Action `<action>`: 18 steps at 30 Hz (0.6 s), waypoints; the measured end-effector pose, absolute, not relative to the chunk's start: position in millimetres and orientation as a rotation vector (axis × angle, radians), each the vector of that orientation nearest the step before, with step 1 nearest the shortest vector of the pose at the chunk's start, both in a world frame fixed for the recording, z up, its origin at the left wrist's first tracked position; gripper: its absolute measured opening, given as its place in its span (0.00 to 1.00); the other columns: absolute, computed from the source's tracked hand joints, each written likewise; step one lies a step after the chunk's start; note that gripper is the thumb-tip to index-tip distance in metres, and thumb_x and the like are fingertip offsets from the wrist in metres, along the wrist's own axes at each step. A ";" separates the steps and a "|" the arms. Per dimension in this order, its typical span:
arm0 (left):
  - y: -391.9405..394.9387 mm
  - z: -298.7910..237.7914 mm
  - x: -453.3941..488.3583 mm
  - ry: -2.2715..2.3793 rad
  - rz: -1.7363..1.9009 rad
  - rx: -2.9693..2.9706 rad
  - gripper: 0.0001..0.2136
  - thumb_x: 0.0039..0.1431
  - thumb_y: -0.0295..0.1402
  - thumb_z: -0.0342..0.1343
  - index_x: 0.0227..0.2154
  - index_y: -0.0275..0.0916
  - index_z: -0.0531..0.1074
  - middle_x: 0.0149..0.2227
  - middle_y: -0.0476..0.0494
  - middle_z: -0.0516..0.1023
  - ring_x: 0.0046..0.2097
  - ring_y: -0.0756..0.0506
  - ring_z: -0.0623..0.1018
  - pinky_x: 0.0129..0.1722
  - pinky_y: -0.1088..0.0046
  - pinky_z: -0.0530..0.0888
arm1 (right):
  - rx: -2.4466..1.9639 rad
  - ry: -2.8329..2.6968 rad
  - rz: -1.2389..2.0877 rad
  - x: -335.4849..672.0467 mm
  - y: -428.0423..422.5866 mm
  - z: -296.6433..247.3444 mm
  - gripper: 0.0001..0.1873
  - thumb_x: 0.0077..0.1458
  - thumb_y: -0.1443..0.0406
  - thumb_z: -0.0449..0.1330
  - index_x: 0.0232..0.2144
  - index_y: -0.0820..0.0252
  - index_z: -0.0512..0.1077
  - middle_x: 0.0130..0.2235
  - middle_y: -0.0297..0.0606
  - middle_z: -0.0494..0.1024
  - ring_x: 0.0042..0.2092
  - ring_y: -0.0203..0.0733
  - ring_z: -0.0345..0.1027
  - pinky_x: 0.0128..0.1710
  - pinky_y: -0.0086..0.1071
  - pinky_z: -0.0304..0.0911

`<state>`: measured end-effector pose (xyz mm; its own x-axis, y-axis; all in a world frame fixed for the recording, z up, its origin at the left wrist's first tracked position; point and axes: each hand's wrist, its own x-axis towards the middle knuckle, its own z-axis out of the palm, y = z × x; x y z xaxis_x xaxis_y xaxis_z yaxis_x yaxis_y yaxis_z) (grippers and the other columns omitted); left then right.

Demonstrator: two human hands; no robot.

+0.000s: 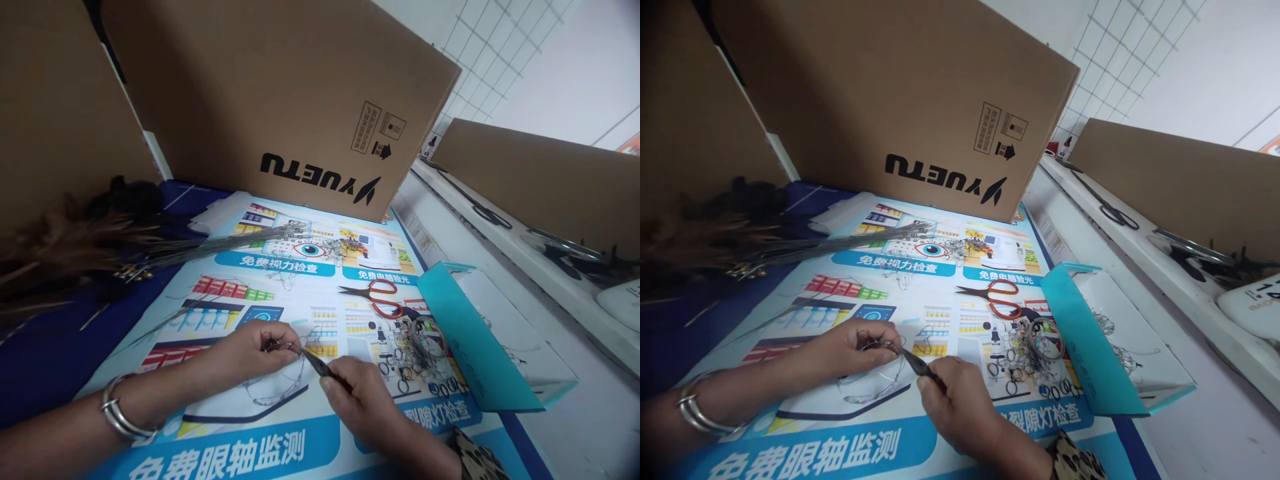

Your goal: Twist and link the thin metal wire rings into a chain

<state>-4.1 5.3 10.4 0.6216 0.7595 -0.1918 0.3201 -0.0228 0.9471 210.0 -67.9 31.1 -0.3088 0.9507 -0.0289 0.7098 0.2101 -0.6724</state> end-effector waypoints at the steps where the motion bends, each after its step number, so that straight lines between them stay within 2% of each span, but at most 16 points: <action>1: 5.2 10.5 -4.3 0.918 0.453 1.620 0.09 0.52 0.37 0.54 0.28 0.36 0.73 0.24 0.50 0.68 0.27 0.51 0.65 0.28 0.76 0.61 | -1.544 -2.086 0.872 209.6 -67.5 31.9 0.15 0.55 0.67 0.53 0.19 0.59 0.54 0.22 0.28 0.60 0.26 0.32 0.55 0.25 0.26 0.47; 8: 4.7 10.1 -6.0 0.897 0.494 1.633 0.09 0.53 0.37 0.54 0.29 0.37 0.73 0.27 0.49 0.69 0.29 0.50 0.67 0.29 0.76 0.63 | -1.488 -1.953 1.180 210.3 -65.7 35.9 0.17 0.56 0.66 0.51 0.18 0.59 0.52 0.20 0.27 0.54 0.25 0.30 0.49 0.24 0.25 0.45; 15: 6.3 6.9 -6.7 0.898 0.496 1.658 0.08 0.53 0.37 0.54 0.28 0.37 0.72 0.26 0.49 0.69 0.30 0.50 0.67 0.30 0.76 0.64 | -1.470 -1.911 1.222 210.3 -65.2 39.5 0.17 0.56 0.66 0.52 0.18 0.60 0.52 0.21 0.27 0.52 0.25 0.30 0.47 0.24 0.25 0.44; 18: 6.4 8.7 -6.9 0.901 0.504 1.652 0.07 0.53 0.36 0.54 0.28 0.37 0.72 0.26 0.50 0.68 0.29 0.50 0.67 0.30 0.76 0.64 | -1.484 -1.852 1.285 210.3 -65.6 42.4 0.16 0.55 0.65 0.52 0.18 0.60 0.55 0.20 0.27 0.53 0.25 0.30 0.48 0.23 0.26 0.44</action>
